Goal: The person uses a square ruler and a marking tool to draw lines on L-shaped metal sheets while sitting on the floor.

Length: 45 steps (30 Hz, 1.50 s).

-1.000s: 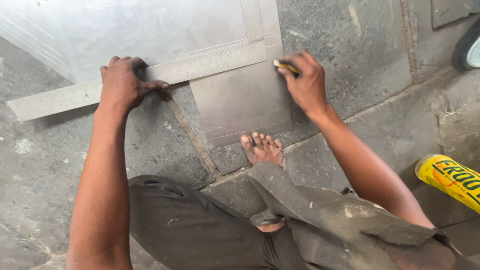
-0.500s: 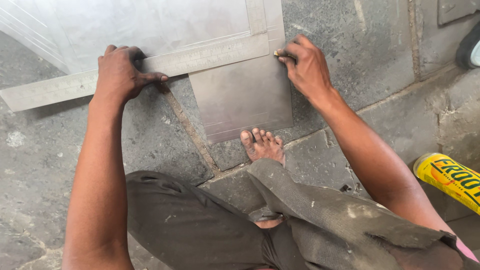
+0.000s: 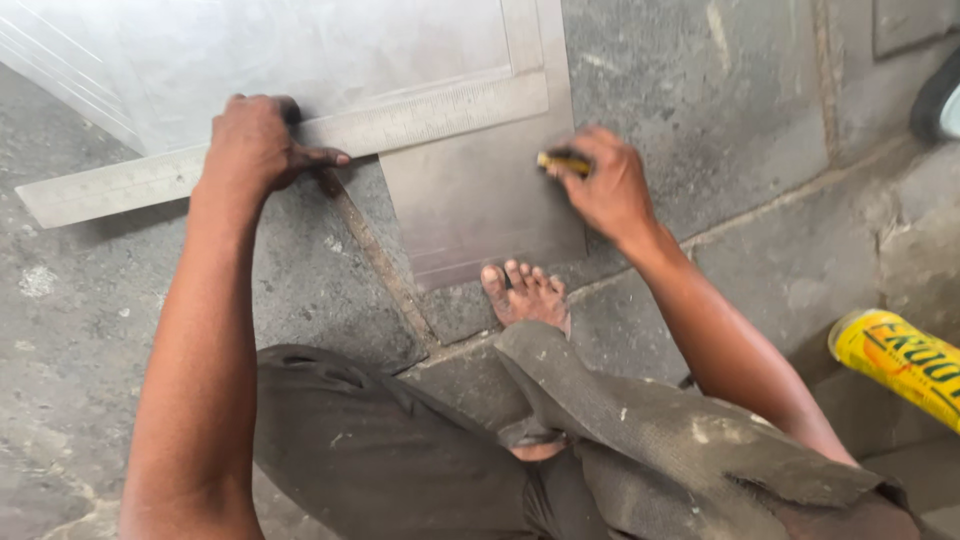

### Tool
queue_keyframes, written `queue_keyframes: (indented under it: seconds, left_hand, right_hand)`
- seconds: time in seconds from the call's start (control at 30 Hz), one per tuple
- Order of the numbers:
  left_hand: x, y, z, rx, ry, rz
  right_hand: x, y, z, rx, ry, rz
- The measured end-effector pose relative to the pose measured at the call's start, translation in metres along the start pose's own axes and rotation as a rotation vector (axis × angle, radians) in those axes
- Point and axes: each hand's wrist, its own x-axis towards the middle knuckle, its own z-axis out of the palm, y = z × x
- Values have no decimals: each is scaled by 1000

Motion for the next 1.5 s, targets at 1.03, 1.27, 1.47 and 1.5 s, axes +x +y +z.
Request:
queue_keyframes:
  seconds: [1.03,1.27,1.47,1.5]
  left_hand:
    - [11,-4,1,-101,26,19]
    - [14,-20,21,-126,174,139]
    - [10,-17,25,-143,236,82]
    - [8,-17,25,-146,241,83]
  right_hand:
    - [-30,-25,20,-45,-77,-135]
    - [8,-49,31,-25,-111,-217]
    - [42,-89,67,11,-82,-331]
    - [45,-92,75,1,-71,-353]
